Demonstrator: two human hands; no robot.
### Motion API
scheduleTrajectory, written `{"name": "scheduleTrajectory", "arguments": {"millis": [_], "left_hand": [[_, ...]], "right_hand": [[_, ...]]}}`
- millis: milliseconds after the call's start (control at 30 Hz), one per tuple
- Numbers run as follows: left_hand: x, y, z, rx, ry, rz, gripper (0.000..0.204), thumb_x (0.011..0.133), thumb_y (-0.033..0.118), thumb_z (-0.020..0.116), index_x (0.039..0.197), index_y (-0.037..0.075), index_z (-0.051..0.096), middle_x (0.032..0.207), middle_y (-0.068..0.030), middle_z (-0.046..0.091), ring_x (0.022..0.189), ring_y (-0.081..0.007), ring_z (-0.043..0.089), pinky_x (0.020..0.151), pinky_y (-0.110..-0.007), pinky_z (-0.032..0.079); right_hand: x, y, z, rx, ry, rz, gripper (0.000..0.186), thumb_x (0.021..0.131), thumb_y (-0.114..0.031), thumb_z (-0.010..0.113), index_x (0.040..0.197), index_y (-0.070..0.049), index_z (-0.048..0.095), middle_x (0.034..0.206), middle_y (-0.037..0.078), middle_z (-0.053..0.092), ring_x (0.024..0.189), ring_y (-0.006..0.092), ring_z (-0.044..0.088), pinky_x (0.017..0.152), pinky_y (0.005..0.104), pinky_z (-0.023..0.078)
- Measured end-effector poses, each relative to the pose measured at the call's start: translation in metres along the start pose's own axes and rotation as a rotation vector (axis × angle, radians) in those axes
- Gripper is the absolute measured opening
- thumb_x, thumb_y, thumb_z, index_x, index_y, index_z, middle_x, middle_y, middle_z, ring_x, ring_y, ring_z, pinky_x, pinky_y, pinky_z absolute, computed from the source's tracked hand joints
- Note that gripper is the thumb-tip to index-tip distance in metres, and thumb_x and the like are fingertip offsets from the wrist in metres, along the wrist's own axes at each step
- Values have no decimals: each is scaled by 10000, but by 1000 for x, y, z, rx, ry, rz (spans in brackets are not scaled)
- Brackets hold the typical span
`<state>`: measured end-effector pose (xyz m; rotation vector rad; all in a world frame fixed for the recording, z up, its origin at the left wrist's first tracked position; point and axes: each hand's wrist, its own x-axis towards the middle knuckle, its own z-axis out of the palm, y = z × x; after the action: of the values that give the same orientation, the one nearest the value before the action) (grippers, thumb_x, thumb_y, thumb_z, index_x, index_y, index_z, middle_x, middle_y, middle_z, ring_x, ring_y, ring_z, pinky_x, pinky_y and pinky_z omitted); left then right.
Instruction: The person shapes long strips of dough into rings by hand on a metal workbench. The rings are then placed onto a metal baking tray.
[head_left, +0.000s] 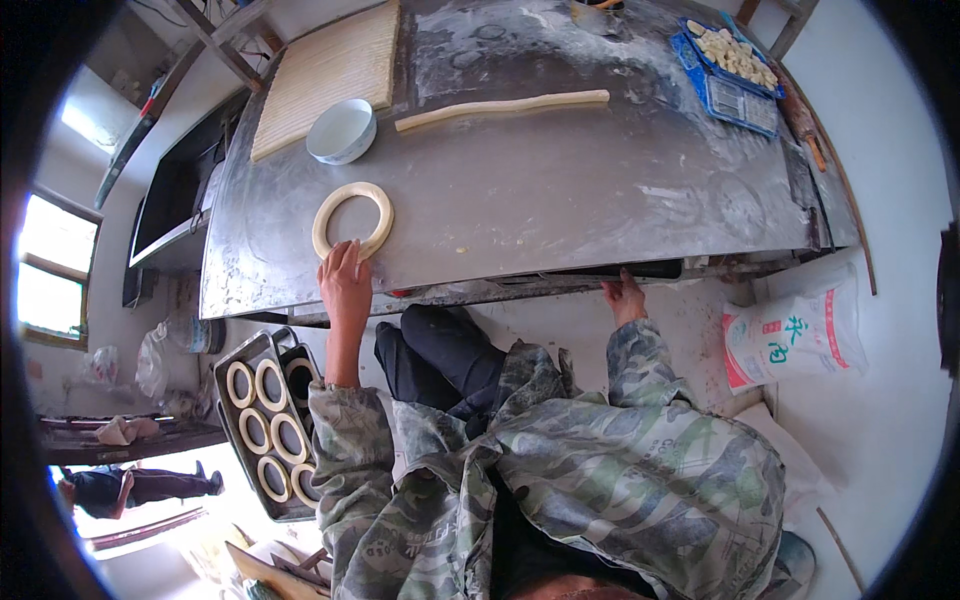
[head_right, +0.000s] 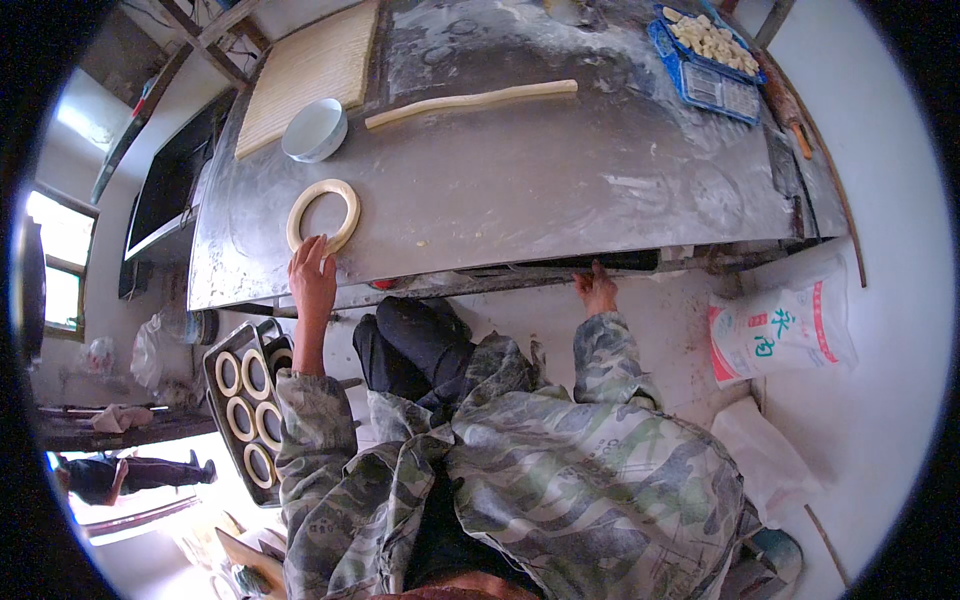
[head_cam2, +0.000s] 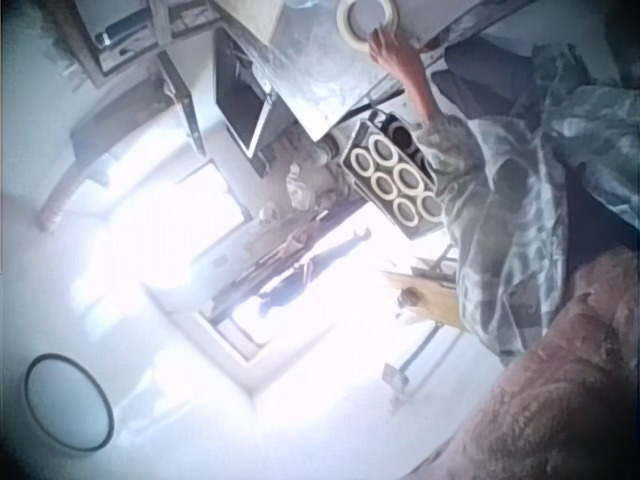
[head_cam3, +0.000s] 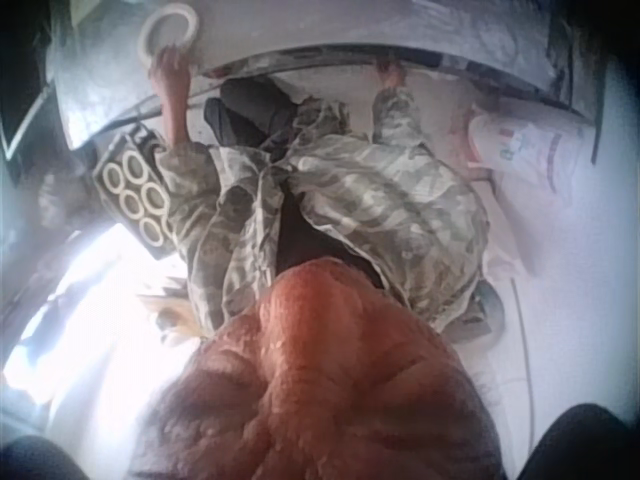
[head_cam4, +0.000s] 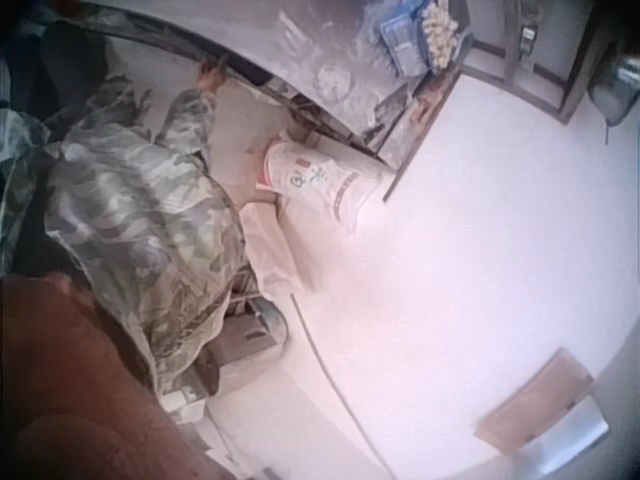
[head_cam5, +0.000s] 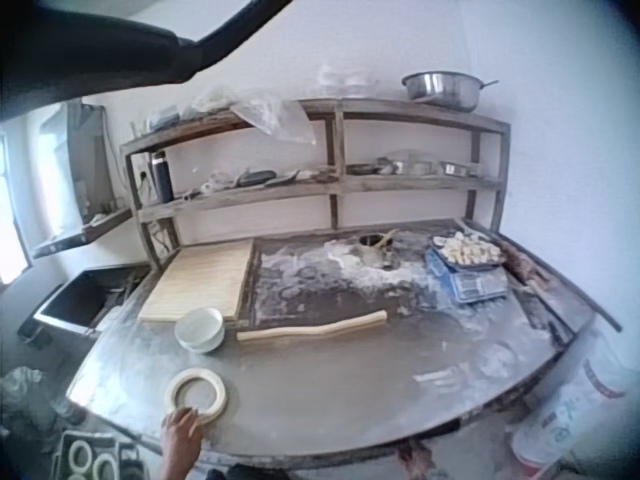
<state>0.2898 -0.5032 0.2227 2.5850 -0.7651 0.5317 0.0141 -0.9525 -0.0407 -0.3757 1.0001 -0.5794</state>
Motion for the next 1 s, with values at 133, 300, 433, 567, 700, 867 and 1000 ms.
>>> {"name": "scheduleTrajectory", "arguments": {"millis": [133, 300, 433, 567, 700, 867, 1000], "left_hand": [[-12, 3, -13, -47, 21, -39, 351, 863, 102, 683, 1207, 34, 694, 1244, -131, 665, 1197, -311, 602, 1046, -452, 422], [-39, 32, -29, -136, 73, -92, 285, 890, 92, 671, 1164, 20, 705, 1202, -155, 680, 1130, -338, 630, 994, -440, 466], [-55, 85, -17, -316, 16, 5, 224, 891, 40, 666, 1106, 10, 720, 1135, -167, 709, 1030, -333, 701, 891, -386, 556], [-80, 129, 41, -552, -157, 29, 197, 867, 63, 682, 1050, 17, 740, 1068, -170, 717, 948, -332, 714, 814, -384, 573], [-78, 152, 134, -717, -614, -290, 266, 916, 149, 659, 1125, -1, 725, 847, -144, 728, 785, -178, 676, 745, -324, 537], [-87, 130, 236, -799, -626, -306, 345, 937, 232, 647, 1225, 48, 697, 1013, -122, 726, 892, -209, 674, 825, -360, 531], [-80, 159, 254, -868, -669, -312, 347, 938, 234, 645, 1227, 49, 695, 1019, -121, 724, 898, -210, 672, 829, -362, 529]], "right_hand": [[7, 1, -1, -64, 46, -47, 123, 977, -89, 631, 1067, -8, 613, 586, 59, 473, 445, 203, 412, 546, 406, 529], [5, -2, 7, -172, 155, -100, 139, 967, -149, 629, 1022, -22, 624, 668, 102, 631, 582, 273, 657, 510, 364, 517], [44, -31, -56, 7, 165, -315, 100, 936, -119, 607, 849, -71, 609, 631, 49, 579, 539, 225, 575, 489, 377, 462], [90, -103, -122, -455, 166, -554, 227, 889, -67, 573, 668, -120, 574, 594, 9, 504, 528, 199, 490, 490, 382, 413], [112, -119, -131, -1077, 192, -1192, 304, 924, -161, 579, 630, -94, 538, 611, 72, 531, 557, 275, 525, 534, 426, 429], [114, -122, -72, -1696, 404, -1401, 335, 952, -200, 556, 663, -35, 593, 709, 143, 612, 625, 311, 578, 585, 424, 467], [97, -150, -99, -1780, 345, -1409, 306, 902, -324, 617, 862, -43, 731, 886, 219, 728, 844, 433, 688, 708, 494, 541]]}}
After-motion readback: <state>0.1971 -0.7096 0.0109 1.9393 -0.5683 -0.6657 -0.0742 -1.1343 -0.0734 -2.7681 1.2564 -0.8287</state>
